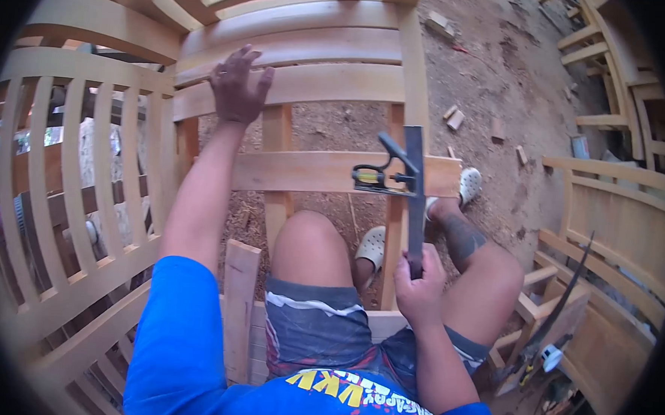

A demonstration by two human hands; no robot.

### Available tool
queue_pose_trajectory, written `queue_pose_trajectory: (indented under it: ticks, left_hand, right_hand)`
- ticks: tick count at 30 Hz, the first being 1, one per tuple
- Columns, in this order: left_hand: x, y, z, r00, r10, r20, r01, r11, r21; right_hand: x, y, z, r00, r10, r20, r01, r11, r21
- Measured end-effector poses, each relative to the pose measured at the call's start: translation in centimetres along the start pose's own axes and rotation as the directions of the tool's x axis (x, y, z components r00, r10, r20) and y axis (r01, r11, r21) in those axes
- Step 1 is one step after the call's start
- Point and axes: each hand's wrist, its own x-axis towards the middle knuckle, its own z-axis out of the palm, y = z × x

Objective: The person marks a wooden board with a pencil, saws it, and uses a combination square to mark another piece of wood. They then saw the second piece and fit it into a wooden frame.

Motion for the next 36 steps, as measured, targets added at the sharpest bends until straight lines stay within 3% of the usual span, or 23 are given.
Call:
queue_pose_trajectory:
  ticks: [2,5,10,12,16,17,20,21,24,25,28,33,36]
  left_hand:
    - [-1.1,0.0,-0.5,0.998,0.065,-0.019,-0.065,0.998,0.011]
    - [-0.8,-0.3,-0.3,0.981,0.189,-0.050,-0.181,0.974,0.136]
    - [-1.2,0.4,-0.1,0.996,0.082,-0.043,-0.075,0.988,0.138]
    - [-1.7,2.4,-0.1,0.994,0.038,-0.098,-0.033,0.998,0.058]
    - [0.5,7.4,1.3,0.937,0.351,0.000,-0.351,0.937,0.009]
    - [1.3,8.4,2.4,0.959,0.283,0.017,-0.283,0.952,0.116]
    - [0.8,7.7,2.5,0.971,0.224,0.077,-0.233,0.963,0.133]
    - [0.5,7.9,2.6,0.982,0.163,0.096,-0.177,0.971,0.162]
    - [-0.6,9.9,2.1,0.984,0.158,0.082,-0.163,0.985,0.061]
    - [-1.4,11.0,1.5,0.958,0.267,0.107,-0.272,0.961,0.045]
    - [-2.5,13.3,0.5,0.870,0.423,0.252,-0.421,0.905,-0.064]
    - [1.1,15.9,1.8,0.847,0.458,0.271,-0.468,0.883,-0.030]
    - [0.7,18.0,3.1,0.831,0.485,0.271,-0.497,0.867,-0.026]
  right_hand:
    - [0.0,0.4,-0.6,0.999,-0.044,0.031,0.048,0.990,-0.131]
    - [0.3,1.1,-0.2,1.000,-0.016,0.004,0.017,0.996,-0.085]
    - [0.8,0.1,0.2,1.000,0.012,0.009,-0.011,0.996,-0.085]
    - [1.0,-1.1,-0.4,0.983,-0.186,0.016,0.185,0.967,-0.172]
    - [0.7,-0.9,-0.8,0.988,-0.151,-0.021,0.147,0.979,-0.142]
    - [0.9,-0.8,-0.8,0.988,-0.145,-0.042,0.138,0.980,-0.146]
    - [0.6,-0.3,-0.3,0.997,0.059,-0.043,-0.060,0.998,-0.024]
    - [0.7,-0.5,-0.4,1.000,0.014,-0.025,-0.015,0.999,-0.046]
    - [0.9,-0.9,-1.3,0.974,-0.225,-0.017,0.222,0.969,-0.107]
    - [0.7,-0.9,-1.7,0.980,-0.197,-0.016,0.194,0.975,-0.111]
    - [0.8,-0.5,-1.8,0.991,-0.128,-0.034,0.124,0.988,-0.087]
    - [1.2,-0.3,-1.5,0.996,-0.024,-0.082,0.020,0.999,-0.045]
    - [1.7,-0.5,-1.8,0.994,-0.076,-0.073,0.071,0.995,-0.072]
